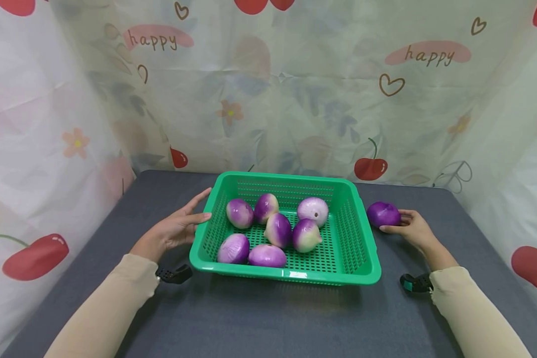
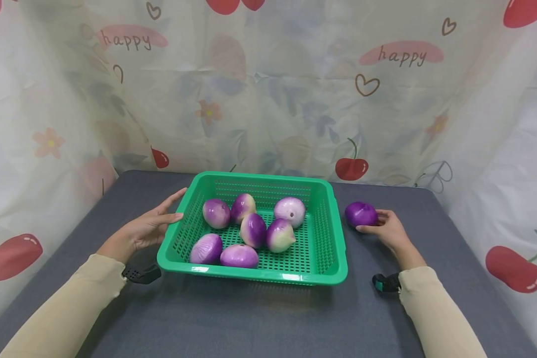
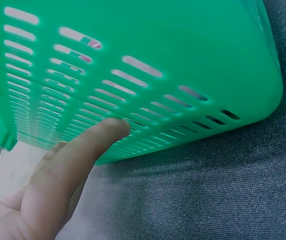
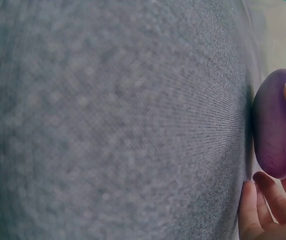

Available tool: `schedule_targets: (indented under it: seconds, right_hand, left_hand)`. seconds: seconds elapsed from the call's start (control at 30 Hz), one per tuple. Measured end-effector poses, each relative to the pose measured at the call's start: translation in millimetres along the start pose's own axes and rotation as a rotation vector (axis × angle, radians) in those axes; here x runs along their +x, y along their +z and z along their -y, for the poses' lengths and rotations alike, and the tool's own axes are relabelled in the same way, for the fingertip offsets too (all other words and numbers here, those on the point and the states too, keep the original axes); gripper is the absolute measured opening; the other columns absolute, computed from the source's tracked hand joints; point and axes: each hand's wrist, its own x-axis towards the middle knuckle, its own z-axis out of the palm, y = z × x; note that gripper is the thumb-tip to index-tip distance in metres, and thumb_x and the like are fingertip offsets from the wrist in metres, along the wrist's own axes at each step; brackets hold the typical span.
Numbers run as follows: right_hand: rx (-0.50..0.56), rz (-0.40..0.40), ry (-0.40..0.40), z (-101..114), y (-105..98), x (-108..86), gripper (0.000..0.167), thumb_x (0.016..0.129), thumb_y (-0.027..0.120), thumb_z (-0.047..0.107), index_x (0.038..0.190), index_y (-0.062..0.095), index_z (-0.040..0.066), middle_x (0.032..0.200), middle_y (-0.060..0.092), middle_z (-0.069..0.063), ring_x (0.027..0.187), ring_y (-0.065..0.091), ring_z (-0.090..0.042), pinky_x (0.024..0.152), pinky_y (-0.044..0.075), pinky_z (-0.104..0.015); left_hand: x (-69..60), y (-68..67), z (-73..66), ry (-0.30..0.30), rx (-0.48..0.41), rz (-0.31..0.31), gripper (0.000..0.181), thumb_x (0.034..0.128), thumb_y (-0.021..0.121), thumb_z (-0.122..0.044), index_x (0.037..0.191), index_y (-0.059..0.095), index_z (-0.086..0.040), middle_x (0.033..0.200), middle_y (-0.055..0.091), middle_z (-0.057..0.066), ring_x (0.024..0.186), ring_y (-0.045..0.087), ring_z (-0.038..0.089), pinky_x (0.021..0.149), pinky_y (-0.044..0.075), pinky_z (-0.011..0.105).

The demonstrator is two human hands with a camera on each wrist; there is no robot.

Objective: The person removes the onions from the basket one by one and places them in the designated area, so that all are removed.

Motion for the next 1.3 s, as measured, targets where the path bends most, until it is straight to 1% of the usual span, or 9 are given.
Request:
schedule_targets:
  seconds: [0.27, 0.5, 0.6, 0.83, 1.1, 1.3]
  right_hand:
    - [0.017, 0.006, -0.004, -1.2, 0.1, 1.2, 0.102, 0.086, 0.074, 0.033, 0.147, 0.008, -0.015, 0.146, 0.024, -0.042, 0.136, 0.026, -0.052, 0.108, 0.029, -0.063]
    - [0.022, 0.005, -0.019, -1.6, 0.1, 1.3, 0.101, 0.086, 0.074, 0.032, 0.146, 0.008, -0.016, 0.145, 0.023, -0.043, 0.136, 0.025, -0.052, 0.109, 0.028, -0.063]
    - [0.024, 0.005, -0.021, -1.6, 0.2, 0.9, 0.101, 0.086, 0.074, 0.031, 0.146, 0.007, -0.016, 0.145, 0.023, -0.043, 0.136, 0.025, -0.052, 0.109, 0.028, -0.063]
    - [0.035, 0.016, -0.026, 0.3, -0.6, -0.8, 0.101, 0.087, 0.073, 0.03, 0.147, 0.005, -0.015, 0.145, 0.024, -0.042, 0.136, 0.026, -0.052, 0.108, 0.027, -0.064]
    - [0.03, 0.037, -0.028, 1.3, -2.2, -0.9, 0.103, 0.087, 0.074, 0.03, 0.148, 0.003, -0.013, 0.147, 0.021, -0.042, 0.137, 0.024, -0.052, 0.108, 0.027, -0.064]
    - [0.031, 0.049, -0.032, 0.9, -2.3, 0.2, 0.104, 0.086, 0.074, 0.029, 0.148, 0.002, -0.013, 0.147, 0.02, -0.042, 0.137, 0.024, -0.052, 0.109, 0.027, -0.064]
  left_hand:
    - [0.1, 0.0, -0.1, -0.001, -0.007, 0.002, 0.079, 0.1, 0.054, -0.014, 0.153, 0.005, -0.046, 0.148, 0.032, 0.023, 0.099, 0.069, 0.026, 0.085, 0.054, 0.054]
    - [0.3, 0.0, 0.0, -0.005, -0.015, 0.001, 0.079, 0.0998, 0.054, -0.014, 0.153, 0.006, -0.046, 0.14, 0.041, 0.018, 0.097, 0.07, 0.026, 0.083, 0.055, 0.053]
    - [0.2, -0.2, 0.3, -0.005, -0.013, 0.001, 0.079, 0.0999, 0.054, -0.014, 0.153, 0.006, -0.047, 0.139, 0.043, 0.018, 0.096, 0.07, 0.026, 0.083, 0.055, 0.053]
    - [1.0, -0.7, 0.6, 0.0, 0.001, 0.0, 0.077, 0.1007, 0.052, -0.014, 0.153, 0.006, -0.047, 0.142, 0.04, 0.02, 0.097, 0.07, 0.026, 0.083, 0.055, 0.054]
    - [0.7, -0.5, 0.0, -0.001, 0.008, -0.005, 0.078, 0.1002, 0.054, -0.014, 0.153, 0.007, -0.047, 0.137, 0.045, 0.017, 0.096, 0.07, 0.026, 0.083, 0.055, 0.054]
    - [0.5, -1.0, 0.2, -0.001, 0.007, -0.002, 0.078, 0.1001, 0.054, -0.014, 0.153, 0.007, -0.047, 0.139, 0.044, 0.018, 0.097, 0.07, 0.026, 0.083, 0.055, 0.054]
